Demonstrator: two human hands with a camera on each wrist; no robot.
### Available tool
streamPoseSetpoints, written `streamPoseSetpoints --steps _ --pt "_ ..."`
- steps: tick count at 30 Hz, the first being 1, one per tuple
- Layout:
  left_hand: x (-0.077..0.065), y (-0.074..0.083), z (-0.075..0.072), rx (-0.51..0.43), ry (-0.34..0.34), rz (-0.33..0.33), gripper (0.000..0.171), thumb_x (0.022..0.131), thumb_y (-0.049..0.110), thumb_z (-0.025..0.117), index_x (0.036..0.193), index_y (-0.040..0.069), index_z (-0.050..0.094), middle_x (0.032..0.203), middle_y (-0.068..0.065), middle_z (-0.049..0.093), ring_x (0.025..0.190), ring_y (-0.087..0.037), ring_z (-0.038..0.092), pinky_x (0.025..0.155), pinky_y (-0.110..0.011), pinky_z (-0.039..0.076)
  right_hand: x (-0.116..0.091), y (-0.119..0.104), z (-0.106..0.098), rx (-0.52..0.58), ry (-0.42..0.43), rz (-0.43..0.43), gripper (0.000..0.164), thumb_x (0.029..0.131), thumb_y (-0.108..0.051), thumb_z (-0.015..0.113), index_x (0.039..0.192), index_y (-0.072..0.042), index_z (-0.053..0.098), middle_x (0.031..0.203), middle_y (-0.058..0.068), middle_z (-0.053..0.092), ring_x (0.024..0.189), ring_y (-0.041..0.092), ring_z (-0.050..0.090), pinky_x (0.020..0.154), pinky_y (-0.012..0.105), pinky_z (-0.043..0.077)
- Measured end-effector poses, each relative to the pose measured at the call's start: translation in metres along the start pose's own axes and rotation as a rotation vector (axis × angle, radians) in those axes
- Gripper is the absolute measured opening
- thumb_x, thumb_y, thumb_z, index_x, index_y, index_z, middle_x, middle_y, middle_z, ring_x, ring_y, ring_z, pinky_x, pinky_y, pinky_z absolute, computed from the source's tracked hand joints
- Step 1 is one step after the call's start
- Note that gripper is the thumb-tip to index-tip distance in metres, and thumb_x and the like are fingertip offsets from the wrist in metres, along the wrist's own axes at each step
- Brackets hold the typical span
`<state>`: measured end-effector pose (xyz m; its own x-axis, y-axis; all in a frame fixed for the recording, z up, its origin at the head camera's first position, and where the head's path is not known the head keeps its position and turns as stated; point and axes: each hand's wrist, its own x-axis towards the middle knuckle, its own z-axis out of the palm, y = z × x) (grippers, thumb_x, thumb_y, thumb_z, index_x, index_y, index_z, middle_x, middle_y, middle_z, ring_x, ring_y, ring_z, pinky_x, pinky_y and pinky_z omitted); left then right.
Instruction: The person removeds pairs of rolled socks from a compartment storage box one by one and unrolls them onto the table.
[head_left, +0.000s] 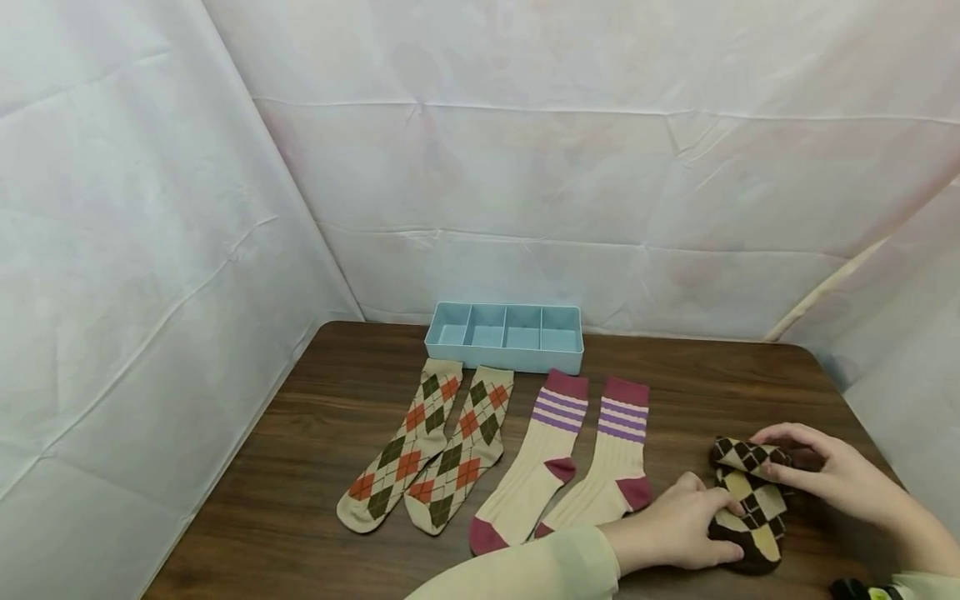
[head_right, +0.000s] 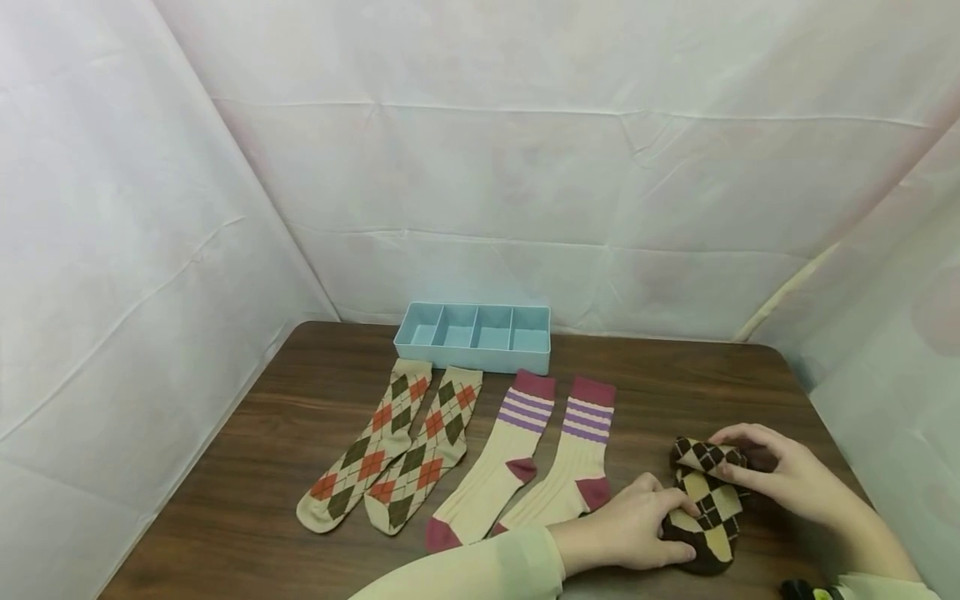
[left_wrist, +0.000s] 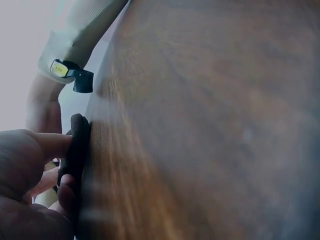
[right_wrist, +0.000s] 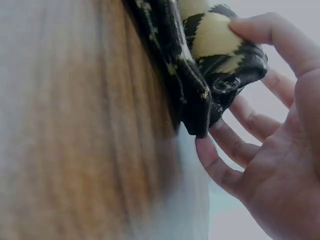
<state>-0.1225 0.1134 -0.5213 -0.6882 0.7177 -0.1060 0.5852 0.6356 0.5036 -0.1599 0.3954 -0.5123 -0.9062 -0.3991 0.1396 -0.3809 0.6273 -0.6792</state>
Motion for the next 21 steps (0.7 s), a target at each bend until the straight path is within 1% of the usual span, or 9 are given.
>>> streamPoseSetpoints --steps 2,3,5,10,12,14,17,19,21 --pt "0.0 0.0 0.0 -0.003 -0.003 0.001 0.037 0.102 0.046 0.076 0.138 0.039 0.068 0.099 0.022 0.058 0.097 0.009 0.04 0.075 -0.005 0.031 0.003 0.003 -0.002 -0.016 0.03 0.013 0.036 0.103 -0.005 0.077 0.136 -0.012 0.068 0.123 -0.014 0.071 0.105 -0.003 0.066 0.073 0.026 0.057" --pt "0.0 0.0 0.0 -0.004 -0.005 0.001 0.037 0.102 0.046 0.076 0.137 0.04 0.068 0.099 0.023 0.058 0.097 0.009 0.04 0.075 -0.005 0.031 0.006 0.004 -0.002 -0.014 0.042 0.009 0.035 0.103 -0.003 0.075 0.136 -0.01 0.068 0.121 -0.012 0.071 0.102 -0.002 0.067 0.072 0.026 0.057" --pt "0.0 -0.001 0.0 -0.006 -0.005 0.004 0.036 0.102 0.046 0.076 0.137 0.039 0.068 0.1 0.023 0.059 0.097 0.009 0.04 0.074 -0.005 0.031 0.01 0.008 -0.004 -0.033 0.07 -0.001 0.031 0.104 -0.002 0.073 0.134 -0.01 0.069 0.12 -0.01 0.071 0.1 -0.002 0.067 0.071 0.024 0.056" --pt "0.001 -0.002 0.0 -0.012 -0.009 0.012 0.037 0.102 0.046 0.076 0.138 0.039 0.068 0.103 0.022 0.059 0.097 0.009 0.041 0.074 -0.005 0.031 0.014 0.015 -0.005 -0.091 0.11 -0.037 0.025 0.106 0.0 0.07 0.125 -0.016 0.075 0.12 -0.015 0.067 0.098 -0.002 0.065 0.073 0.02 0.052" --pt "0.001 -0.002 0.0 -0.016 -0.014 0.009 0.037 0.103 0.045 0.076 0.138 0.039 0.068 0.104 0.022 0.06 0.098 0.009 0.042 0.075 -0.005 0.032 0.014 0.016 -0.005 -0.088 0.094 -0.052 0.026 0.105 0.001 0.07 0.126 -0.014 0.075 0.122 -0.014 0.066 0.099 -0.002 0.065 0.073 0.02 0.053" --pt "0.001 -0.002 0.0 -0.018 -0.018 0.004 0.037 0.103 0.045 0.075 0.138 0.04 0.068 0.105 0.022 0.059 0.098 0.009 0.042 0.075 -0.006 0.032 0.013 0.017 -0.005 -0.074 0.072 -0.037 0.028 0.105 -0.002 0.072 0.129 -0.015 0.074 0.125 -0.015 0.065 0.099 0.0 0.065 0.072 0.023 0.054" --pt "0.001 -0.002 0.0 -0.008 -0.012 0.006 0.037 0.103 0.045 0.076 0.138 0.04 0.068 0.106 0.023 0.06 0.099 0.009 0.042 0.075 -0.006 0.032 0.011 0.017 -0.005 -0.035 0.029 -0.015 0.039 0.1 -0.005 0.08 0.136 -0.015 0.07 0.129 -0.016 0.062 0.099 0.003 0.067 0.07 0.028 0.055" --pt "0.001 -0.002 -0.001 0.006 -0.004 0.012 0.038 0.102 0.046 0.077 0.138 0.04 0.068 0.105 0.023 0.061 0.1 0.009 0.042 0.076 -0.005 0.031 0.01 0.018 -0.005 -0.003 0.014 -0.01 0.048 0.096 -0.004 0.084 0.139 -0.014 0.068 0.132 -0.017 0.061 0.099 0.006 0.068 0.07 0.029 0.056" --pt "0.001 -0.002 -0.001 0.016 0.002 0.02 0.038 0.101 0.047 0.077 0.138 0.039 0.069 0.104 0.023 0.061 0.1 0.009 0.042 0.076 -0.005 0.03 0.009 0.02 -0.006 0.026 0.0 -0.027 0.053 0.093 -0.002 0.086 0.141 -0.011 0.067 0.134 -0.017 0.06 0.099 0.007 0.068 0.069 0.029 0.056"
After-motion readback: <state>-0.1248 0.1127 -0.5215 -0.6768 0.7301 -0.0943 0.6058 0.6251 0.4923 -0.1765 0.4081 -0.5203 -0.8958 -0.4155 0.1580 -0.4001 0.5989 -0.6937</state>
